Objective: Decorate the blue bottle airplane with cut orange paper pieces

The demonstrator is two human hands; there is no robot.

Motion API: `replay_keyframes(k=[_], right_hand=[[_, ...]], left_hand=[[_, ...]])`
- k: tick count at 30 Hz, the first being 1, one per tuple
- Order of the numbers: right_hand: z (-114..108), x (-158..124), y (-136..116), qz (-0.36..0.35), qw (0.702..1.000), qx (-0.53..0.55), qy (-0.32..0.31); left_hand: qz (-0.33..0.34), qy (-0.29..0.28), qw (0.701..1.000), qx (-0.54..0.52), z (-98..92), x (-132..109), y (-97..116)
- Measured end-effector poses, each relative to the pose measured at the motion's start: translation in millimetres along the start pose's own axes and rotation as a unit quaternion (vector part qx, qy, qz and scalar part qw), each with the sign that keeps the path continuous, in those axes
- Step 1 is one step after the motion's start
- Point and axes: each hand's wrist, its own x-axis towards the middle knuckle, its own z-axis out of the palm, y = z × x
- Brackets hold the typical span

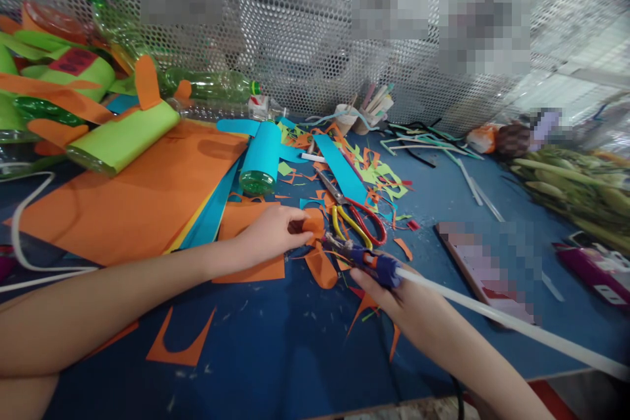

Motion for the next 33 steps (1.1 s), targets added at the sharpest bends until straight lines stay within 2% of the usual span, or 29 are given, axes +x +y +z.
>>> replay_keyframes(k=[5,9,14,19,29,31,33], right_hand=[[2.7,5.0,-16.8,0.046,0.998,0.027,0.015],[1.3,9.7,-22.3,0.048,0.998,0.038,0.008],[-0.7,10.3,-22.0,0.048,0.998,0.04,-0.016],[-2.1,8.7,-21.9,0.061,0.997,0.047,0.003],[-11.6,7.5,-17.4,0.078,0.994,0.082,0.0],[-9.5,1.4,-13.5,0.085,0.993,0.085,0.015],[-4.5,-6.7,-7.1,0.088,0.993,0.059,0.056]], left_hand=[[-0.004,0.001,1.0,0.006,-0.4,1.1,1.1],[-0.001,0.005,1.0,0.019,-2.1,1.0,2.6],[-0.002,0.003,1.0,0.025,-1.5,0.9,1.0],[-0.006,0.001,1.0,0.018,0.4,1.3,-1.2],[-0.008,-0.01,1.0,0.027,-3.6,1.8,5.8],[-0.019,-0.008,0.999,0.038,-3.4,2.1,5.3],[-0.023,-0.008,0.999,0.047,-3.0,2.2,4.4]])
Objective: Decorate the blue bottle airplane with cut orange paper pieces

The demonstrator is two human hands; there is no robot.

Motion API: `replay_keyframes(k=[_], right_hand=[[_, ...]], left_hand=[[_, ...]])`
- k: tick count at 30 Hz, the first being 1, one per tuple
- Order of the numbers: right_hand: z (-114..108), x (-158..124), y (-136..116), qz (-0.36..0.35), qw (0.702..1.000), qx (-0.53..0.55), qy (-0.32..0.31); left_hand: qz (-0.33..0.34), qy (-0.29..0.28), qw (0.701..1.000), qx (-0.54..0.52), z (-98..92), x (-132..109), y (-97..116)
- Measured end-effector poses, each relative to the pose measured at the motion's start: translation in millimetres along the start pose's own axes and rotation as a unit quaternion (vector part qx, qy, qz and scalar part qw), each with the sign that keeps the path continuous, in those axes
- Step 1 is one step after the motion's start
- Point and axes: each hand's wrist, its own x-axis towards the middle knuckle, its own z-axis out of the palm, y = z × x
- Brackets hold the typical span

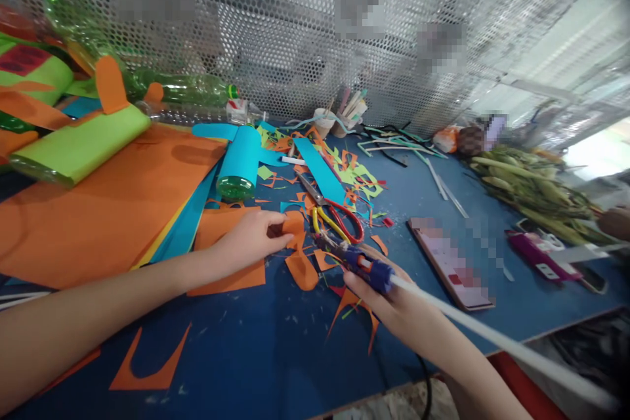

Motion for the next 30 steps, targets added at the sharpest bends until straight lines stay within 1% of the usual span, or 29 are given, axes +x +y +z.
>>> replay_keyframes(k=[2,4,8,12,15,17,19,21,22,23,25,26,27,28,29,30], right_hand=[[3.4,-6.0,9.4,-0.013,0.998,-0.025,0.049],[4.2,-8.2,18.9,-0.031,0.996,-0.04,0.067],[-3.7,-2.6,43.7,-0.03,0.997,-0.071,0.033],[-13.4,7.8,79.6,0.012,0.99,-0.131,0.05],[-17.4,16.2,104.4,0.007,0.988,-0.149,0.048],[-20.5,21.2,115.1,0.001,0.988,-0.151,0.026],[-24.9,24.5,118.7,-0.015,0.989,-0.148,-0.01],[-30.3,25.3,112.6,-0.042,0.987,-0.152,-0.039],[-32.6,24.8,105.3,-0.054,0.985,-0.161,-0.042],[-34.2,24.0,95.0,-0.059,0.982,-0.175,-0.026],[-33.6,22.4,67.0,-0.053,0.979,-0.194,0.029],[-31.0,22.2,50.6,-0.055,0.98,-0.188,0.043],[-26.8,22.7,34.0,-0.066,0.983,-0.165,0.041],[-21.2,24.2,18.0,-0.088,0.988,-0.127,0.015],[-14.6,26.5,3.7,-0.12,0.989,-0.085,-0.025],[-7.5,29.5,-8.3,-0.151,0.985,-0.054,-0.057]], left_hand=[[0.0,0.0,1.0,0.007,0.0,-0.2,-0.1],[0.001,0.004,1.0,0.018,-0.6,-0.6,1.1],[-0.001,0.01,1.0,0.028,-2.1,-0.8,4.1],[0.014,0.03,0.999,0.029,-2.5,0.2,3.2],[0.026,0.052,0.997,0.041,-3.1,1.0,1.7],[0.028,0.055,0.997,0.045,-3.5,1.4,1.2],[0.03,0.051,0.997,0.044,-3.5,1.6,1.0],[0.031,0.044,0.998,0.041,-3.4,1.5,0.7],[0.03,0.039,0.998,0.037,-3.2,1.5,0.6],[0.03,0.036,0.998,0.031,-3.1,1.5,0.5],[0.032,0.031,0.999,0.018,-3.0,1.5,0.3],[0.034,0.03,0.999,0.014,-3.1,1.6,0.2],[0.037,0.028,0.999,0.014,-3.3,1.6,0.3],[0.039,0.027,0.999,0.016,-3.5,1.7,0.5],[0.04,0.028,0.999,0.019,-3.7,1.6,0.8],[0.039,0.03,0.999,0.023,-3.9,1.5,1.0]])
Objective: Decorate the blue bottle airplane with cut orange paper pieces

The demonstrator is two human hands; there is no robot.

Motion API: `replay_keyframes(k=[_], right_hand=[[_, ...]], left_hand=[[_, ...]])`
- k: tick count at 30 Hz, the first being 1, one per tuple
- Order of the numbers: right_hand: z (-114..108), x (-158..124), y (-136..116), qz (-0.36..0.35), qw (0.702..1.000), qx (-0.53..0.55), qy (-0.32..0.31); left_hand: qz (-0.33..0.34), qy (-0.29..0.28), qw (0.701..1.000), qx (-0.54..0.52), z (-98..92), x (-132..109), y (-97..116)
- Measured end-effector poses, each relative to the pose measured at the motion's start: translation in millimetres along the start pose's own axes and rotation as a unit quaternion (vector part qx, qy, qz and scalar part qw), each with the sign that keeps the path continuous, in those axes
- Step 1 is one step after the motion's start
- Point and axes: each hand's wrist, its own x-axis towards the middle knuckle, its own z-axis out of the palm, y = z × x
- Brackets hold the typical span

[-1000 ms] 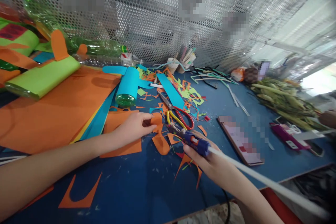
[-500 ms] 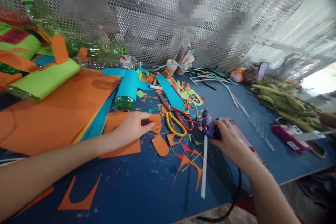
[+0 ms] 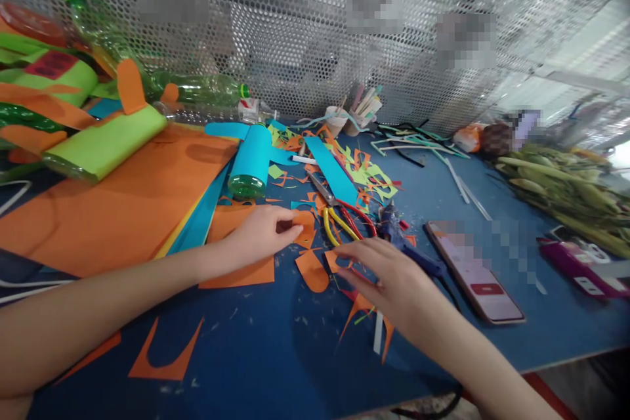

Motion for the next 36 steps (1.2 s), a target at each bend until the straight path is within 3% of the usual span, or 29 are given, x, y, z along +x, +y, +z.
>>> replay_keyframes(k=[3,6,11,16,21,29,34,36], right_hand=[[16.9,18.1,-16.3,-0.039,0.999,0.0,-0.033],[29.0,26.1,-15.2,-0.037,0.998,-0.007,-0.041],[31.3,25.5,-12.0,-0.016,0.995,0.099,-0.025],[25.9,23.6,-5.8,0.076,0.974,0.211,-0.038],[27.0,23.3,12.8,0.159,0.95,0.269,0.008],[22.6,22.5,16.2,0.08,0.923,0.364,-0.092],[20.0,19.1,16.7,0.084,0.939,0.306,-0.132],[20.3,19.9,16.0,0.085,0.947,0.288,-0.116]], left_hand=[[0.001,0.008,1.0,0.009,-0.1,-0.5,0.5],[0.006,0.011,1.0,0.016,0.4,-0.7,0.2],[0.003,0.025,1.0,0.012,1.4,-0.5,-0.9],[0.002,0.021,1.0,-0.001,1.7,-0.7,-1.9],[0.003,0.022,1.0,0.0,2.2,-0.3,-3.5],[-0.007,0.026,1.0,0.005,3.2,0.1,-4.8],[-0.008,0.023,1.0,0.004,2.4,0.3,-3.8],[-0.009,0.024,1.0,0.002,2.0,0.4,-3.2]])
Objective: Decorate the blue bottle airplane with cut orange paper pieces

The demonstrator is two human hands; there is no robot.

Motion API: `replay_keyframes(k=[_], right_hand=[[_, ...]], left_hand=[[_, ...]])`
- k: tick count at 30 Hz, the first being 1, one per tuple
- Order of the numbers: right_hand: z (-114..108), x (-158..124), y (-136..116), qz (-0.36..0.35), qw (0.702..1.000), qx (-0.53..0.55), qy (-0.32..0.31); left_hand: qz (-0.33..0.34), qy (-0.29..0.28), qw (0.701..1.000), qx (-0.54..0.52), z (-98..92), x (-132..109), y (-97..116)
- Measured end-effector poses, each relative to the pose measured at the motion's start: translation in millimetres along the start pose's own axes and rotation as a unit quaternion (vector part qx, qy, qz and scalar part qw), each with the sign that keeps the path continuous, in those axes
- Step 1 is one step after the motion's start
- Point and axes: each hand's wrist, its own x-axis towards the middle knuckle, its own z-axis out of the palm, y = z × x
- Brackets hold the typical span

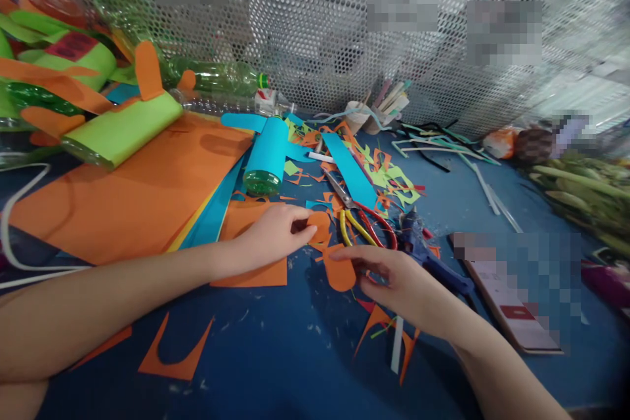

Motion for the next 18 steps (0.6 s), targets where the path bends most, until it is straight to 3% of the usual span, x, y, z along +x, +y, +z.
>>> replay_keyframes(k=[5,8,13,18], right_hand=[[7.8,7.8,2.3,-0.083,0.982,-0.056,0.161],[12.6,10.4,6.0,-0.136,0.961,-0.097,0.223],[15.3,6.9,5.7,-0.171,0.94,-0.133,0.265],[16.8,6.6,6.4,-0.214,0.922,-0.194,0.258]], left_hand=[[0.008,-0.007,1.0,-0.018,1.1,-0.1,-1.1],[0.013,-0.006,1.0,-0.025,2.4,-0.4,-2.8],[0.004,-0.008,1.0,-0.029,2.4,-0.7,-2.7],[0.004,-0.011,0.999,-0.03,1.3,-0.9,-1.0]])
